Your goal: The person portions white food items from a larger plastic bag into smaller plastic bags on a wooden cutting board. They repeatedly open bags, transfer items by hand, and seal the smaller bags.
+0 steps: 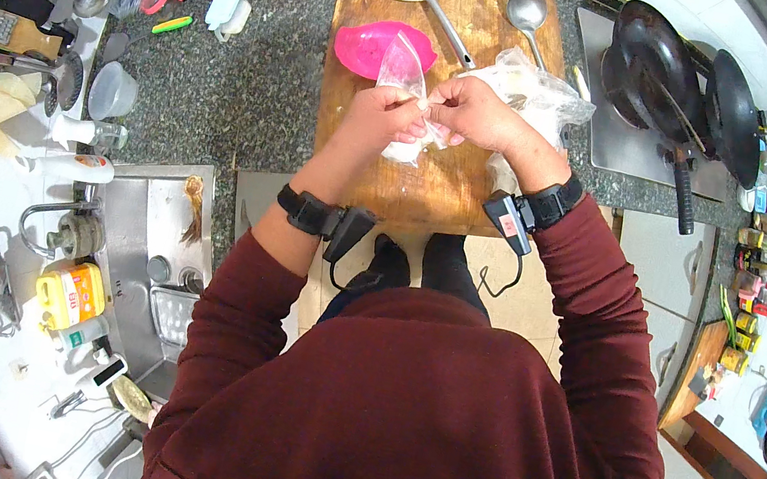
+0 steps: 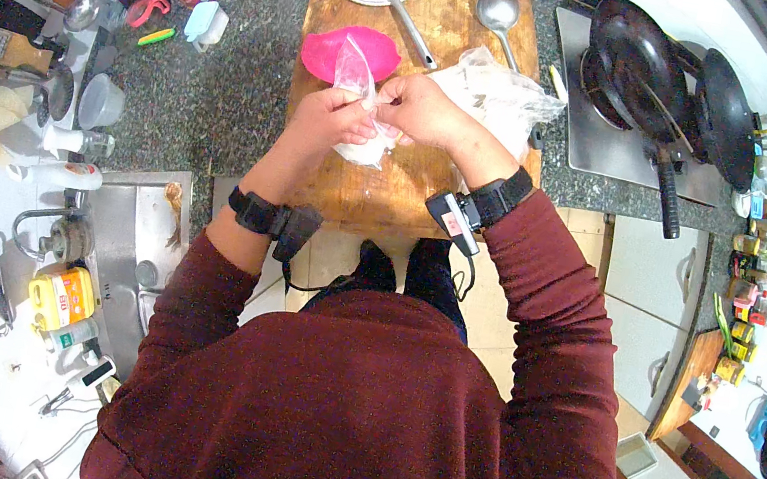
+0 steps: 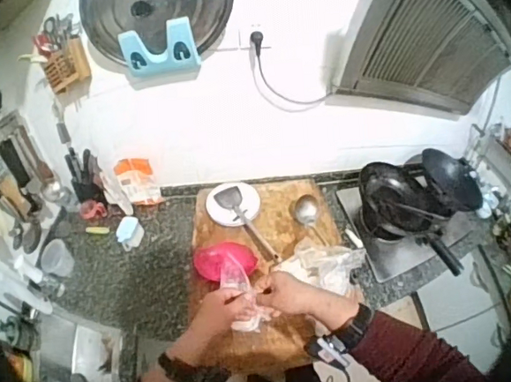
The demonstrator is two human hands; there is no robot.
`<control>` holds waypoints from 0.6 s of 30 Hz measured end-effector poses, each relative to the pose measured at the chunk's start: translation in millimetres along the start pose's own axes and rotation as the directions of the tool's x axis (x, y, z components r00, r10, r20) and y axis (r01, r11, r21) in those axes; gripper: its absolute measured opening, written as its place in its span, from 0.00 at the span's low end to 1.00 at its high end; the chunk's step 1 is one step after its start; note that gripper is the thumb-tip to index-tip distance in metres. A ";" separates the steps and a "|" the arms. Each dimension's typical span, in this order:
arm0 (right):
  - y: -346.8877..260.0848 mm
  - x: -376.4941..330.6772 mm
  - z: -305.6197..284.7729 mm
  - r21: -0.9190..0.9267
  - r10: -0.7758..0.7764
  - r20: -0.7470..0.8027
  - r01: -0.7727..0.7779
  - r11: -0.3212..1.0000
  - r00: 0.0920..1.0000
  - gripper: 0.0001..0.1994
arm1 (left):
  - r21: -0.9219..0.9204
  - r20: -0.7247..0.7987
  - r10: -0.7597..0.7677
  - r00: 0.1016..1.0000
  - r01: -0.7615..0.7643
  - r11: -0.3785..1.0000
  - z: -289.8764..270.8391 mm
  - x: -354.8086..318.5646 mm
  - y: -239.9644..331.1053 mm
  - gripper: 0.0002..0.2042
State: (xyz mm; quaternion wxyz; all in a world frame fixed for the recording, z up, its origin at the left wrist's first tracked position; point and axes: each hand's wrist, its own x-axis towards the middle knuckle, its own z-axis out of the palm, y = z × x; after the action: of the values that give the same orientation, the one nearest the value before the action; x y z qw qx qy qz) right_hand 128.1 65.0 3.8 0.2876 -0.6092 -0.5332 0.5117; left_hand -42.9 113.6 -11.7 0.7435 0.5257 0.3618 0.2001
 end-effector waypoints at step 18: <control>-3.9 11.0 11.4 0.161 -0.107 -0.376 0.179 0.970 0.920 0.09 | 0.439 0.051 0.215 0.975 -0.215 0.872 -33.9 -17.1 16.6 0.12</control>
State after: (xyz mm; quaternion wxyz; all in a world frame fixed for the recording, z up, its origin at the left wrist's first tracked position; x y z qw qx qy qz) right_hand 115.0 74.1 0.2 0.4760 -0.6220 -0.4618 0.4163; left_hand -78.2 129.8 3.0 0.5780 0.7175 0.3370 0.1938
